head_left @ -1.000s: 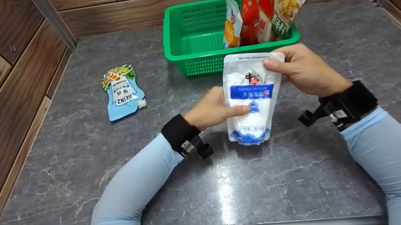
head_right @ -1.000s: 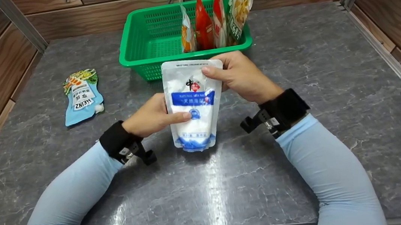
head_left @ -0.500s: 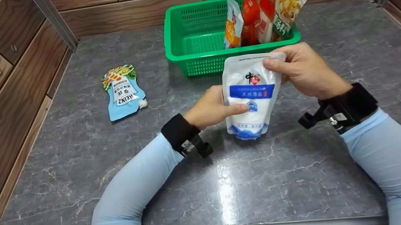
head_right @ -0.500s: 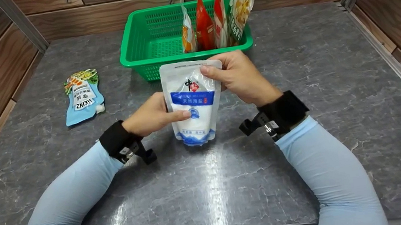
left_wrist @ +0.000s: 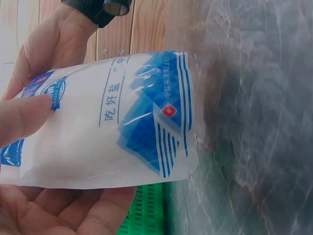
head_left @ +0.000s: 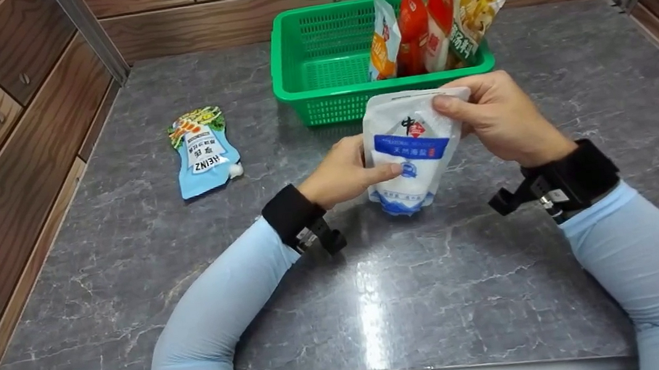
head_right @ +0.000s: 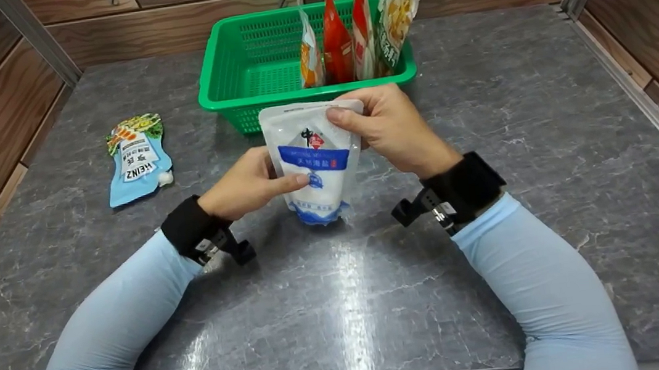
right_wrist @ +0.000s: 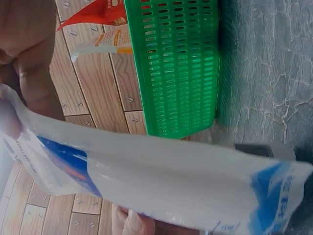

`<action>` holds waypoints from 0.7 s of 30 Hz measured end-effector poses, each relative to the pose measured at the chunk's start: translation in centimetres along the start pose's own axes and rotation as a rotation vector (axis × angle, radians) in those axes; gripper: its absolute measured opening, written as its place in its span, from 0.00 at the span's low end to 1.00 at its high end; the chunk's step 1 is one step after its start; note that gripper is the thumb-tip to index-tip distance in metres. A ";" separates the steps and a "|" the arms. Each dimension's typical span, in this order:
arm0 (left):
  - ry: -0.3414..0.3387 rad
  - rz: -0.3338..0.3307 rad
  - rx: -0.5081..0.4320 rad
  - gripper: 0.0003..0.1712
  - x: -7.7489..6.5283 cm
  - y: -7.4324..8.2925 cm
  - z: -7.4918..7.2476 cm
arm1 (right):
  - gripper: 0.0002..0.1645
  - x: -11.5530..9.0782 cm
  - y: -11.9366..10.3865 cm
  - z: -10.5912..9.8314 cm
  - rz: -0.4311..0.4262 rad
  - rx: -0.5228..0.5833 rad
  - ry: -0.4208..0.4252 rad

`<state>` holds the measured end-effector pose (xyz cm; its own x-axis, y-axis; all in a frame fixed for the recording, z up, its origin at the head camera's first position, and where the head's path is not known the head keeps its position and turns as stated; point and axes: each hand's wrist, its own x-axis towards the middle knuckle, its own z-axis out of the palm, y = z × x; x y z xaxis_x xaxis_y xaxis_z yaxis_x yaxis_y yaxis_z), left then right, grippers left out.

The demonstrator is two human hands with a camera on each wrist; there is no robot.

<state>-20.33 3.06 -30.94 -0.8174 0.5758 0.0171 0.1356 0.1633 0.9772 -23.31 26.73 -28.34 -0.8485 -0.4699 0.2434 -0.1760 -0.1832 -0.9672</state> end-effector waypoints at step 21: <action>0.461 -0.033 -0.070 0.10 0.8 -1.2 -6.2 | 0.16 0.2 -0.1 -0.2 -0.013 -0.012 0.010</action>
<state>-24.63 -1.61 -30.74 -0.9864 0.1522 0.0628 0.0804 0.1119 0.9905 -23.56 26.86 -28.25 -0.8510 -0.4586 0.2558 -0.1934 -0.1791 -0.9646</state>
